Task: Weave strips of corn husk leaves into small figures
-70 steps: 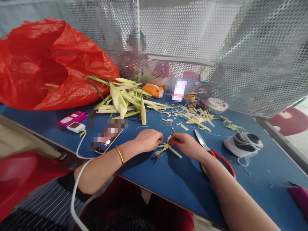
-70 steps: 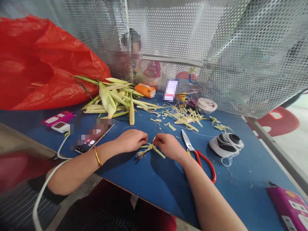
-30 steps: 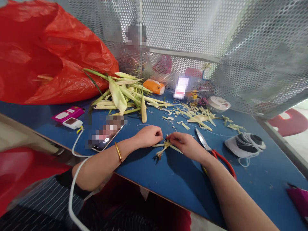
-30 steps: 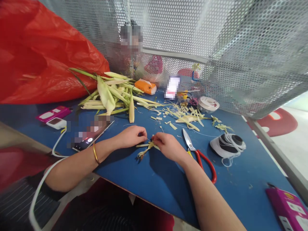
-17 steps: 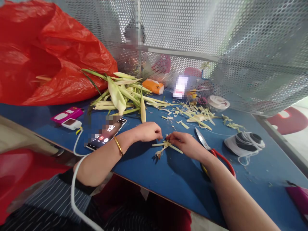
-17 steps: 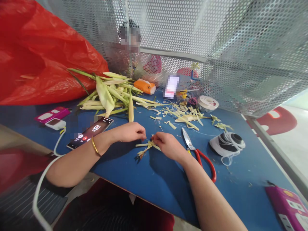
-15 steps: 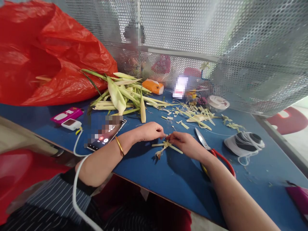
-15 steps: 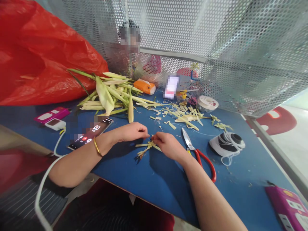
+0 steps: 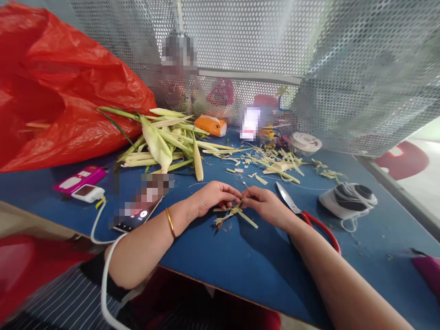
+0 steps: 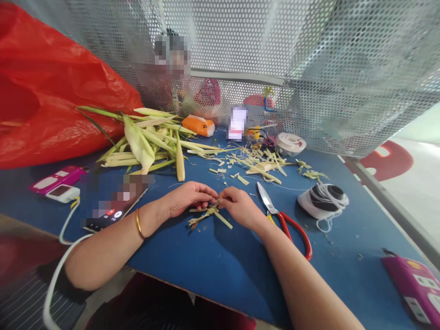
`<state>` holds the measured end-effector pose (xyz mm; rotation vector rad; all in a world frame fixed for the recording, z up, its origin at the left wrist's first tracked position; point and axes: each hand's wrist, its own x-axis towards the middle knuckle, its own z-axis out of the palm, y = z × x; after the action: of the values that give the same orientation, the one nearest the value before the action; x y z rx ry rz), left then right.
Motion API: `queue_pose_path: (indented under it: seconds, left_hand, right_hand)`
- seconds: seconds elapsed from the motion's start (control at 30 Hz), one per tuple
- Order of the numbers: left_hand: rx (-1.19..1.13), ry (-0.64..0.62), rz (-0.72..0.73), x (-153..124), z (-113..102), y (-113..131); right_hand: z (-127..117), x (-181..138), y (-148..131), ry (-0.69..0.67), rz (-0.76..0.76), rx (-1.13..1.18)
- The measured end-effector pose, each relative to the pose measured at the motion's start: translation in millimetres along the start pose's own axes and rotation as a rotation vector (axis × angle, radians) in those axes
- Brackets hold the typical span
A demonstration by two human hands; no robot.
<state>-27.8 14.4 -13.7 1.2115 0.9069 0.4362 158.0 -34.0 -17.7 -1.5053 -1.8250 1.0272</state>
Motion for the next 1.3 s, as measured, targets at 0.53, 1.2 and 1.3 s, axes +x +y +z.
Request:
queue_pose_path:
  seconds: [0.53, 1.2, 1.3]
  left_hand:
    - [0.172, 0.046, 0.144, 5, 12, -14]
    - [0.101, -0.006, 0.156, 5, 8, -10]
    - [0.08, 0.042, 0.119, 5, 9, -7]
  right_hand:
    - [0, -3, -13, 0.195, 0.054, 0.67]
    - [0, 5, 10, 0.212, -0.085, -0.107]
    - [-4, 3, 5, 0.202, -0.066, -0.089]
